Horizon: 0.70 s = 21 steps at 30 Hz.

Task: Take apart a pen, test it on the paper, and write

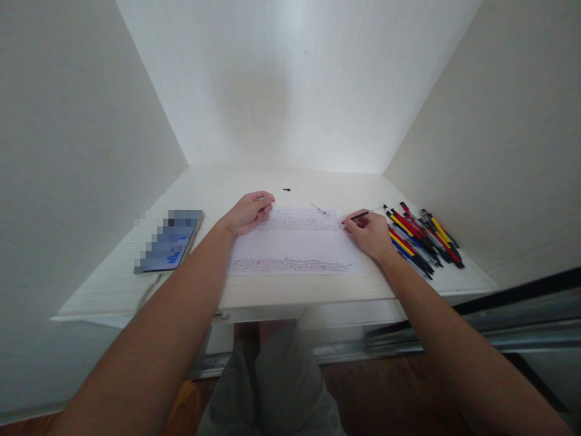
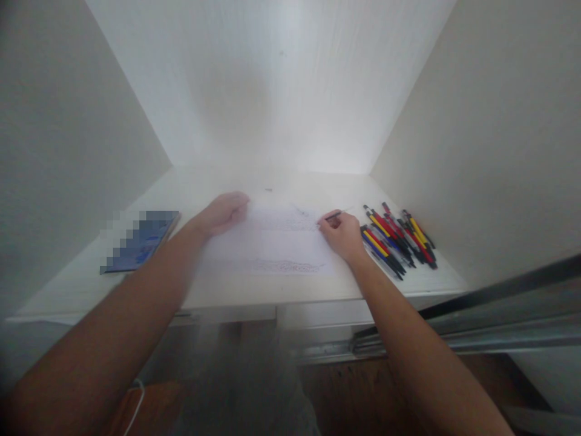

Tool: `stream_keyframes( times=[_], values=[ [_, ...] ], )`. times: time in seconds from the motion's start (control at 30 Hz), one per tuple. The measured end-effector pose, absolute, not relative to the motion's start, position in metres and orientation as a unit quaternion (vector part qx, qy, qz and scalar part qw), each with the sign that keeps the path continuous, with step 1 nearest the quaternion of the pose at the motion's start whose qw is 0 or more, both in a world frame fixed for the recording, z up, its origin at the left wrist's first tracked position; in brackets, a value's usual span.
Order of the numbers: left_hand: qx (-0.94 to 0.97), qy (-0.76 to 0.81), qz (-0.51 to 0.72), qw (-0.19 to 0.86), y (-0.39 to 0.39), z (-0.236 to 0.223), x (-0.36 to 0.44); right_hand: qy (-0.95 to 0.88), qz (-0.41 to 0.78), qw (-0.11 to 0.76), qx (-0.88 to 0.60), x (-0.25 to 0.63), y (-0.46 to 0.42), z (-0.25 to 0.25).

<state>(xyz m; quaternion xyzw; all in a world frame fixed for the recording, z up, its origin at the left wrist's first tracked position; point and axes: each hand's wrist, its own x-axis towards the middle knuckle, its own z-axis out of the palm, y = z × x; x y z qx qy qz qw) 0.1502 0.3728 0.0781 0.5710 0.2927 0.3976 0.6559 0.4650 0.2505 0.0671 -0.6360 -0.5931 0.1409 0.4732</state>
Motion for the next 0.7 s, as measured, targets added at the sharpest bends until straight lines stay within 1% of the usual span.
stream_keyframes(
  times=[0.1, 0.17, 0.3, 0.4, 0.53, 0.6, 0.7],
  values=[
    [0.593, 0.335, 0.398, 0.615, 0.366, 0.083, 0.152, -0.552, 0.198, 0.556, -0.589, 0.460, 0.253, 0.067],
    [0.602, 0.342, 0.396, 0.603, 0.363, 0.085, 0.153, -0.540, 0.234, 0.579, -0.564, 0.450, 0.259, 0.073],
    [0.596, 0.356, 0.414, 0.589, 0.361, 0.084, 0.154, -0.569, 0.305, 0.576, -0.502, 0.409, 0.289, 0.096],
    [0.557, 0.340, 0.442, 0.616, 0.362, 0.080, 0.154, -0.575, 0.357, 0.578, -0.455, 0.369, 0.319, 0.109],
    [0.535, 0.299, 0.461, 0.641, 0.365, 0.074, 0.154, -0.520, 0.428, 0.616, -0.410, 0.336, 0.344, 0.103],
    [0.531, 0.289, 0.455, 0.654, 0.366, 0.073, 0.154, -0.504, 0.448, 0.619, -0.403, 0.331, 0.348, 0.095],
    [0.532, 0.280, 0.445, 0.664, 0.367, 0.073, 0.154, -0.515, 0.449, 0.608, -0.404, 0.335, 0.348, 0.086]
  ],
)
